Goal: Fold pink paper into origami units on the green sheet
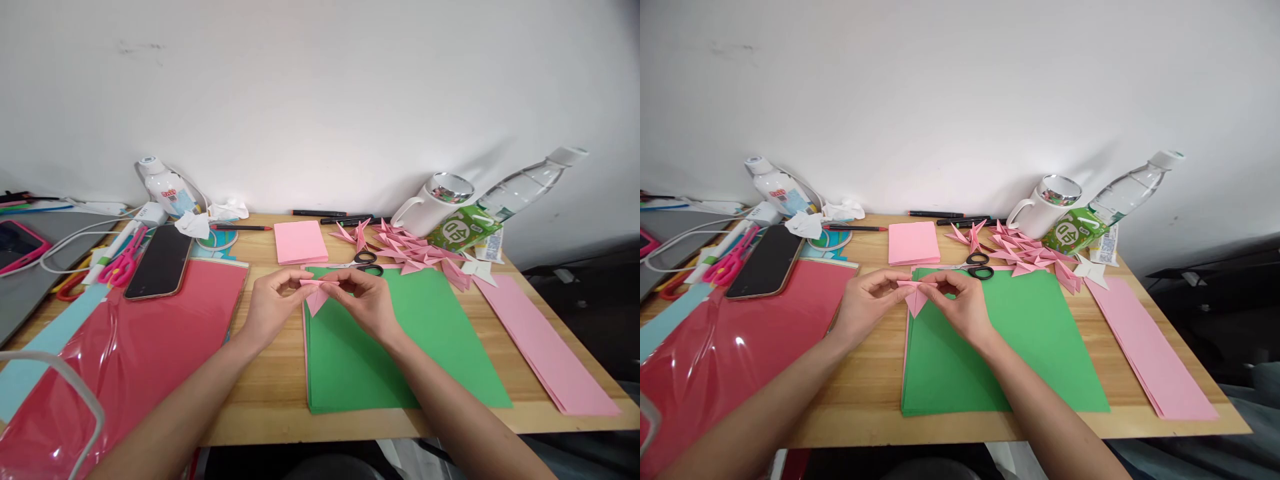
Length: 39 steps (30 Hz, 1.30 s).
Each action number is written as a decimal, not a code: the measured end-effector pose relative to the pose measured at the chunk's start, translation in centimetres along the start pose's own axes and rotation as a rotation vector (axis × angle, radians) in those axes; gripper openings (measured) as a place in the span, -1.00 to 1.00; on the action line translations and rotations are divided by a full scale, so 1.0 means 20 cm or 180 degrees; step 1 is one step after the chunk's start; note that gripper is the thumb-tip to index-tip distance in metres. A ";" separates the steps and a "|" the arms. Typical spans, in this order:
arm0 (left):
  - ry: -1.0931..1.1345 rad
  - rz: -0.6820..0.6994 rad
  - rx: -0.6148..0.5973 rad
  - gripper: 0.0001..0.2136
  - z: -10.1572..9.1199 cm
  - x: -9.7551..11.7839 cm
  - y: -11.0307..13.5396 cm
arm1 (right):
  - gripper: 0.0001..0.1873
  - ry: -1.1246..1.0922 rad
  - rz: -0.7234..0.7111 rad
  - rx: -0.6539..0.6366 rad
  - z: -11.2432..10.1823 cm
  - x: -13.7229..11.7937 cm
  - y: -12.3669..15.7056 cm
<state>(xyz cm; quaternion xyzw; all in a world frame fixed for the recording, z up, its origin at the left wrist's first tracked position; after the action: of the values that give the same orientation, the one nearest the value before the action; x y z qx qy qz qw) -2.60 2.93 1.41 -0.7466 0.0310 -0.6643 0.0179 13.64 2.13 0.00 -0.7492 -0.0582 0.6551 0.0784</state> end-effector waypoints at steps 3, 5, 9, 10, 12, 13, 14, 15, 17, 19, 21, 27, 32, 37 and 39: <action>0.0094 -0.0114 -0.0039 -0.82 0.00 0.01 0.00 | -0.81 -0.0002 -0.0011 0.0068 0.00 0.01 0.00; 0.0138 -0.0183 -0.0074 -0.82 0.00 0.02 0.00 | -0.84 -0.0034 -0.0039 0.0113 0.00 0.01 0.00; 0.0188 -0.0269 -0.0147 -0.82 0.01 0.02 0.00 | -0.87 0.0056 -0.0080 0.0146 0.00 0.01 0.00; 0.0191 -0.0286 -0.0168 -0.82 0.01 0.02 -0.01 | -0.88 0.0094 -0.0090 0.0146 -0.01 0.01 0.00; 0.0183 -0.0323 -0.0195 -0.82 0.00 0.02 -0.01 | -0.89 0.0160 -0.0110 0.0124 -0.01 0.00 0.00; 0.0173 -0.0345 -0.0204 -0.81 0.00 0.02 0.00 | -0.89 0.0183 -0.0120 0.0107 -0.01 -0.01 0.00; 0.0166 -0.0365 -0.0211 -0.82 0.00 0.02 0.00 | -0.89 0.0203 -0.0130 0.0089 0.00 -0.01 0.00; 0.0163 -0.0380 -0.0219 -0.82 0.00 0.02 0.00 | -0.90 0.0226 -0.0141 0.0074 0.00 -0.02 0.00; 0.0169 -0.0404 -0.0252 -0.84 0.00 0.02 0.00 | -0.90 0.0301 -0.0162 0.0046 0.00 -0.02 0.00; 0.0199 -0.0413 -0.0285 -0.83 0.00 0.01 -0.01 | -0.89 0.0398 -0.0174 -0.0001 -0.01 -0.03 0.00; 0.0208 -0.0398 -0.0304 -0.82 0.00 0.01 -0.01 | -0.89 0.0472 -0.0155 -0.0059 -0.01 -0.03 -0.01; 0.0042 -0.0252 -0.0395 -0.80 0.00 -0.01 -0.02 | -0.84 0.0464 0.0021 -0.0205 -0.01 -0.02 -0.01; -0.0158 -0.0253 -0.0654 -0.83 0.00 0.00 -0.02 | -0.77 0.0583 -0.0028 -0.0379 0.00 -0.04 0.00; 0.0216 -0.0609 -0.0771 -0.80 0.01 -0.05 -0.01 | -0.78 0.0323 0.0165 -0.0352 0.01 -0.02 0.00; 0.0601 -0.0790 -0.0860 -0.75 0.03 -0.06 0.00 | -0.76 -0.0023 0.0358 -0.0288 0.02 0.00 0.00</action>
<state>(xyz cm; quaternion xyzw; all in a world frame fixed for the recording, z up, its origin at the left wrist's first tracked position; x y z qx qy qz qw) -2.16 3.10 0.12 -0.6747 0.0292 -0.7183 -0.1674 13.26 2.11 -0.01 -0.7517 -0.0459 0.6578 0.0073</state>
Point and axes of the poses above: each hand's wrist, its own y-axis away from the middle knuckle, its own z-axis out of the palm, x = y × z, the point moved 2 cm from there along -y, towards the middle knuckle, and after that the axes turned 4 degrees about x, right-handed, at the moved point
